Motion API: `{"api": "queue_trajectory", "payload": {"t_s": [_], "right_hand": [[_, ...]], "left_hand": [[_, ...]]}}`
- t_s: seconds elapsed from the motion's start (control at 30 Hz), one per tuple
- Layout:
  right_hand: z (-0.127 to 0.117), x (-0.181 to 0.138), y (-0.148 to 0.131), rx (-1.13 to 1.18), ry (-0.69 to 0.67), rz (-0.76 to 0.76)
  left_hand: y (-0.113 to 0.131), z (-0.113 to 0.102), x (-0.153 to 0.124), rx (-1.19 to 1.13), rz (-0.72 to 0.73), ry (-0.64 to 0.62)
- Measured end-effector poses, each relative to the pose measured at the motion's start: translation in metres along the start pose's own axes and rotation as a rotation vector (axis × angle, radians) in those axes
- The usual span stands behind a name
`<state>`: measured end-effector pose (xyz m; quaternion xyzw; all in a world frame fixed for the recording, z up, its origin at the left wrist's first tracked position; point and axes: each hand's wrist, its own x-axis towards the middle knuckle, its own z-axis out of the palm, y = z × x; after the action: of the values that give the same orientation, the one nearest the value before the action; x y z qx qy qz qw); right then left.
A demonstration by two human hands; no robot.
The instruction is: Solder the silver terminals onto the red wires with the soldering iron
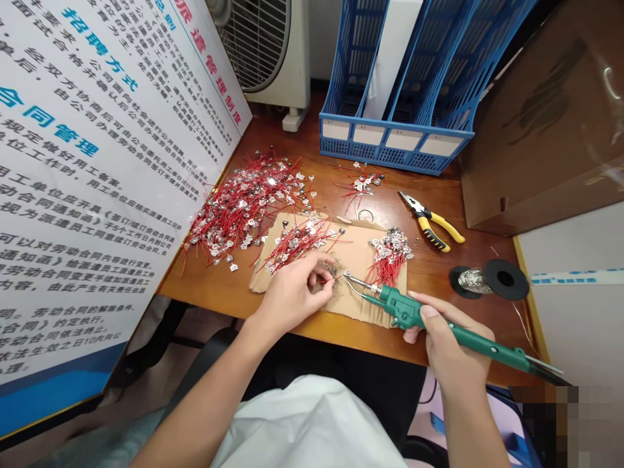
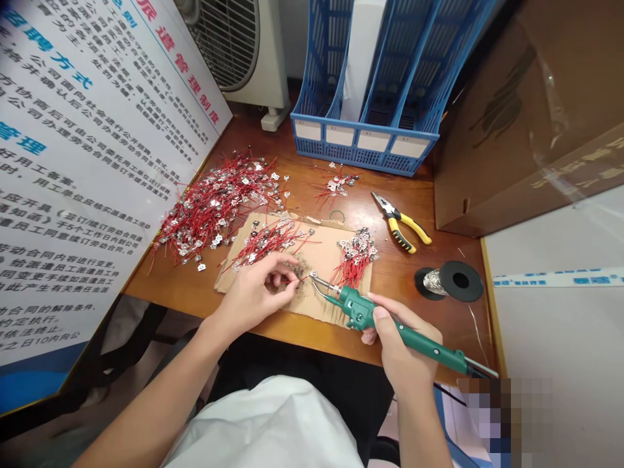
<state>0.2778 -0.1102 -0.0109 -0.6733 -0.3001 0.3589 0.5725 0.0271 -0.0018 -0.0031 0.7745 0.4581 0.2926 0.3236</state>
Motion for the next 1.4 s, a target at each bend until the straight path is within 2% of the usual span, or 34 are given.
{"api": "queue_trajectory", "payload": {"t_s": [0.3, 0.47, 1.1, 1.23, 1.4], "right_hand": [[0.002, 0.001, 0.001, 0.038, 0.024, 0.01], [0.0, 0.005, 0.006, 0.028, 0.012, -0.029], [-0.005, 0.009, 0.009, 0.047, -0.021, -0.017], [-0.008, 0.013, 0.013, 0.039, -0.074, -0.043], [-0.009, 0.012, 0.015, 0.023, -0.048, -0.041]], "left_hand": [[-0.001, 0.0, 0.0, -0.011, 0.014, 0.005], [-0.001, 0.0, 0.0, -0.001, 0.008, 0.004], [-0.002, 0.001, -0.001, -0.028, -0.003, 0.007], [-0.003, 0.001, -0.001, -0.003, -0.009, 0.004], [-0.003, 0.001, -0.001, -0.022, -0.003, 0.013]]}}
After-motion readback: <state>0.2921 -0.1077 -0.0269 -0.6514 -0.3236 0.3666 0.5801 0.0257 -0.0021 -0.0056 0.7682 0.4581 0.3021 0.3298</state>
